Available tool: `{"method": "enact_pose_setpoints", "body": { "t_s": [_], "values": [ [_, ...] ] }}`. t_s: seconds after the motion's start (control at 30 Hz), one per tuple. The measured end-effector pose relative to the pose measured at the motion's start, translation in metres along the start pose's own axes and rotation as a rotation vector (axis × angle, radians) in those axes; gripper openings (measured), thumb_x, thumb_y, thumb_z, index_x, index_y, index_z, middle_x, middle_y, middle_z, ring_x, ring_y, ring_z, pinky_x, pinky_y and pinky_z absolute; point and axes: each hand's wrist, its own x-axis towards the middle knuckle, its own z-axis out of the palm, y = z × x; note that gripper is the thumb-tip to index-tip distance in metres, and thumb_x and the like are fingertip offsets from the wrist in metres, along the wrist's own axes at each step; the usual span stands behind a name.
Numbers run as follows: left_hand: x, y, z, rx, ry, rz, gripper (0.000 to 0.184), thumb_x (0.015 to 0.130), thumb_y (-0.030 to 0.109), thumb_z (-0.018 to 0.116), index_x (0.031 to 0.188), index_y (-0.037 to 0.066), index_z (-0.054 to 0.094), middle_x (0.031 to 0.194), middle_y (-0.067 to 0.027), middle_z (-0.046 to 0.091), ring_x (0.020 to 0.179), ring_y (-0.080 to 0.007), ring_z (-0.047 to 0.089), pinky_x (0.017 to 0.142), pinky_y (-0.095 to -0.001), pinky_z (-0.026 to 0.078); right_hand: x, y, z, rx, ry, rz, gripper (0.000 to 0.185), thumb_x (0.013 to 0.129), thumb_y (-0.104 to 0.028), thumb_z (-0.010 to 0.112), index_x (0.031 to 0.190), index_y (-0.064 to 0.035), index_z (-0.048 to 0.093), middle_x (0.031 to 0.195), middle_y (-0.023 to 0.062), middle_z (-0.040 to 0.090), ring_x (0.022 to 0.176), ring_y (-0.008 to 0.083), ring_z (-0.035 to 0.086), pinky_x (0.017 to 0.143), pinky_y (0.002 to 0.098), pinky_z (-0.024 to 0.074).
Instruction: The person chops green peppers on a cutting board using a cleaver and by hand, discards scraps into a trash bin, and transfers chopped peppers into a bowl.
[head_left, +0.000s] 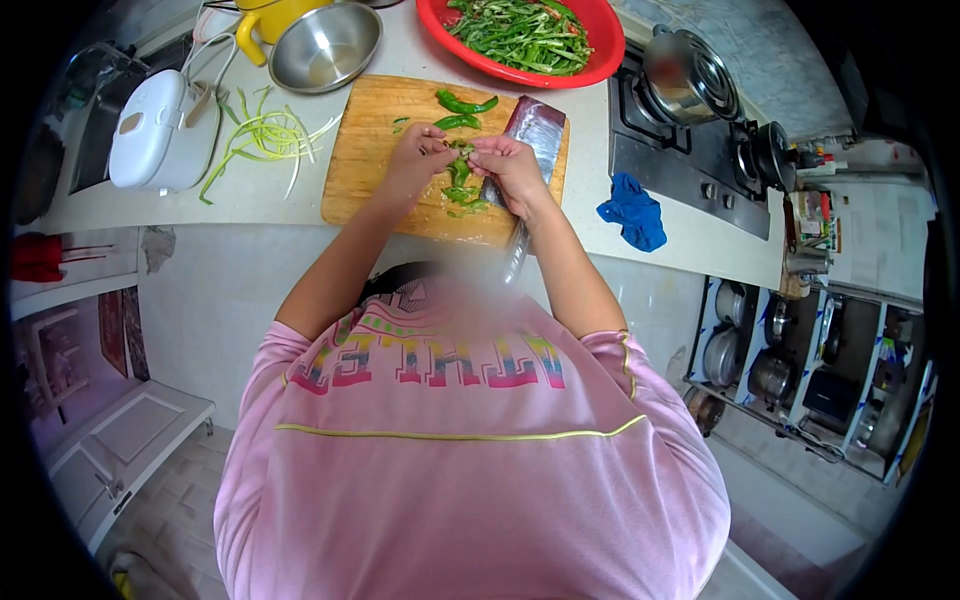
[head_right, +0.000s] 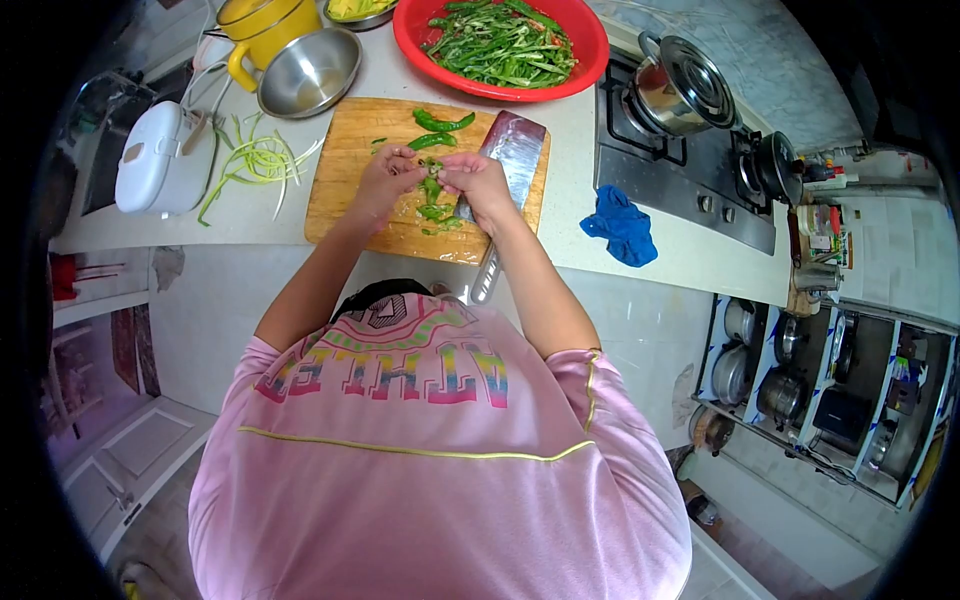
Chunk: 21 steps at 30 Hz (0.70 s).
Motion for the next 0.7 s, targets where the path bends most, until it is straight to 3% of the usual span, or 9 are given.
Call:
{"method": "enact_pose_setpoints", "body": {
  "t_s": [0.03,0.13,0.33,0.47,0.57,0.67,0.7],
  "values": [
    [0.001,-0.003,-0.001,0.173,0.026,0.145,0.012,0.080,0.006,0.067,0.091,0.006,0.061,0.076,0.0023,0.055,0.067,-0.0050,0.048,0.061,-0.0179,0.041,0.001,0.001,0.000,-0.017,0.002,-0.019,0.017,0.078,0.004,0.062,0.095,0.0036,0.060,0.080,0.0065,0.063,0.069,0.0112,0.060,0.063,0.0207,0.0478],
    [0.001,-0.002,-0.002,0.373,-0.046,0.246,0.012,0.080,0.009,0.067,0.090,0.004,0.064,0.077,0.0012,0.058,0.066,-0.0047,0.050,0.060,-0.0180,0.041,0.001,0.002,0.003,-0.076,0.024,-0.081,0.018,0.076,0.006,0.062,0.093,0.0034,0.060,0.078,0.0051,0.062,0.068,0.0102,0.058,0.063,0.0204,0.0469],
    [-0.010,0.020,0.001,0.318,-0.133,-0.040,0.017,0.081,0.013,0.067,0.092,0.000,0.066,0.077,-0.0004,0.061,0.064,-0.0054,0.054,0.057,-0.0202,0.045,-0.005,-0.005,0.011,-0.251,0.067,-0.179,0.013,0.076,0.006,0.062,0.089,0.0031,0.062,0.077,0.0038,0.061,0.068,0.0083,0.056,0.063,0.0194,0.0455],
    [-0.006,0.012,-0.004,0.177,-0.142,-0.102,0.015,0.081,0.013,0.067,0.090,0.001,0.066,0.079,-0.0010,0.061,0.066,-0.0064,0.056,0.061,-0.0214,0.050,-0.009,-0.010,0.014,-0.448,0.042,-0.189,0.013,0.077,0.004,0.063,0.089,0.0033,0.062,0.078,0.0022,0.062,0.069,0.0081,0.056,0.063,0.0200,0.0456],
    [-0.006,0.014,-0.005,0.082,-0.148,-0.144,0.013,0.081,0.012,0.066,0.089,0.002,0.065,0.079,-0.0012,0.061,0.068,-0.0071,0.057,0.064,-0.0220,0.051,-0.011,-0.007,0.017,-0.360,0.006,-0.199,0.015,0.074,0.002,0.067,0.089,0.0024,0.062,0.076,0.0010,0.061,0.067,0.0075,0.055,0.062,0.0207,0.0452],
    [-0.009,0.016,-0.003,-0.007,-0.153,-0.211,0.010,0.082,0.012,0.064,0.087,0.003,0.063,0.080,-0.0010,0.060,0.071,-0.0076,0.058,0.066,-0.0222,0.051,-0.009,0.002,0.020,-0.606,0.056,-0.312,0.018,0.071,0.000,0.071,0.087,0.0007,0.062,0.073,-0.0001,0.059,0.066,0.0067,0.052,0.061,0.0209,0.0442],
    [-0.010,0.023,-0.003,0.005,-0.155,-0.220,0.010,0.083,0.013,0.063,0.086,0.003,0.062,0.080,-0.0007,0.059,0.072,-0.0078,0.057,0.068,-0.0226,0.050,-0.008,0.004,0.020,-0.510,0.045,-0.281,0.019,0.070,0.000,0.072,0.085,-0.0008,0.062,0.071,-0.0007,0.057,0.065,0.0065,0.051,0.059,0.0208,0.0434]
  ]
}}
